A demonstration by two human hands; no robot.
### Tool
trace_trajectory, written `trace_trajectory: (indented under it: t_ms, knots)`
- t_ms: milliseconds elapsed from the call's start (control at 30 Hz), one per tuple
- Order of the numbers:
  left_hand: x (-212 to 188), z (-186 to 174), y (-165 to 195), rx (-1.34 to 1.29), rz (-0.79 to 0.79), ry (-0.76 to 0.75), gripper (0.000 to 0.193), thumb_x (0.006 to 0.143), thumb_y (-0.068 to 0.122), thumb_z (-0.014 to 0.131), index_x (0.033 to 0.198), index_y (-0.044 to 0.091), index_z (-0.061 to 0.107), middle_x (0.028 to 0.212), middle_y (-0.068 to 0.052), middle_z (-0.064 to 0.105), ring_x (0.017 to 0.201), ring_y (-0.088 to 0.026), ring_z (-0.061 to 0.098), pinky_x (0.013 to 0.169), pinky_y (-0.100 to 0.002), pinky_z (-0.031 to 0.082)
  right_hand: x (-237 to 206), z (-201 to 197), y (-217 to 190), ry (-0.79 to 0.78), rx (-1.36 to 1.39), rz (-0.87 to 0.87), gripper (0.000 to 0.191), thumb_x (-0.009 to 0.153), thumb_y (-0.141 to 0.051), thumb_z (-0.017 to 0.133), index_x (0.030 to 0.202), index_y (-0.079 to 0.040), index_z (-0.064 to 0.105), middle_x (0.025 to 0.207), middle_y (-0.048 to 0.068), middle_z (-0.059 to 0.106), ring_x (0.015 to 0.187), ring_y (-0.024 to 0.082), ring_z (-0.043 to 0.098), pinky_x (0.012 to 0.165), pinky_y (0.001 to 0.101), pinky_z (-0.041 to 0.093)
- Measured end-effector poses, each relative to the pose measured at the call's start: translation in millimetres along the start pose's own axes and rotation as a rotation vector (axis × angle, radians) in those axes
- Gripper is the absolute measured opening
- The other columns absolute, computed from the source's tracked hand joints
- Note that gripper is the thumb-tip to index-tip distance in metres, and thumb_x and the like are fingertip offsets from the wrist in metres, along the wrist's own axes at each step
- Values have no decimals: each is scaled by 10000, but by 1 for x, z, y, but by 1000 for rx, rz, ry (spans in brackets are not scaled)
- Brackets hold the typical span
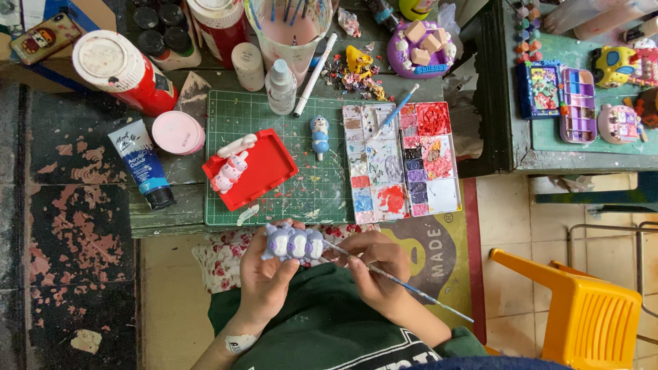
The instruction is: The person paints a small purple figurine with a fine brush, applying white and purple paint to its surface. They repeatedly dip the brush into a water container and reload paint from a palette while rotating the figurine to reach different areas.
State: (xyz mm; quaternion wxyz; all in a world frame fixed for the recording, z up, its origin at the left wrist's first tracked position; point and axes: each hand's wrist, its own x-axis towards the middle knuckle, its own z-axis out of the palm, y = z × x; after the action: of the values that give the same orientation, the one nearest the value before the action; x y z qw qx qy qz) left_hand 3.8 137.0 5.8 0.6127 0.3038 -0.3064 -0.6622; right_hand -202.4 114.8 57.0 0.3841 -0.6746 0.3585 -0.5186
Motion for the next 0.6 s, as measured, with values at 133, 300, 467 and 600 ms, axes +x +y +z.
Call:
trace_trajectory:
  t_ms: [133, 300, 467, 600]
  knots:
    - [0, 1, 0, 2, 6, -4, 543, 973, 29, 681, 1459, -35, 448, 1403, -175, 578, 1308, -249, 583, 1147, -455, 472, 0, 0, -1, 2, -3, 15, 173, 1019, 24, 587, 1066, -33, 431, 1028, 224, 701, 821, 228, 757, 704, 319, 637]
    - [1, 0, 2, 15, 1, -13, 536, 975, 34, 680, 1454, -32, 448, 1401, -176, 577, 1315, -245, 581, 1150, -459, 478, 0, 0, 0, -5, 16, -14, 180, 1021, 20, 586, 1090, -35, 429, 1035, 229, 694, 840, 236, 754, 724, 333, 637]
    - [1, 1, 3, 11, 2, -13, 536, 982, 47, 687, 1456, -37, 452, 1401, -177, 576, 1303, -242, 582, 1146, -453, 473, -2, -1, 0, 3, 21, -10, 180, 1024, 16, 584, 1090, -44, 428, 1039, 231, 696, 838, 229, 746, 726, 336, 629]
    - [1, 1, 3, 3, -2, -12, 552, 978, 58, 693, 1461, -34, 442, 1403, -174, 570, 1300, -241, 581, 1142, -450, 472, -3, -1, 1, 4, 1, -15, 181, 1019, 15, 587, 1086, -49, 432, 1033, 229, 709, 832, 222, 738, 717, 329, 609]
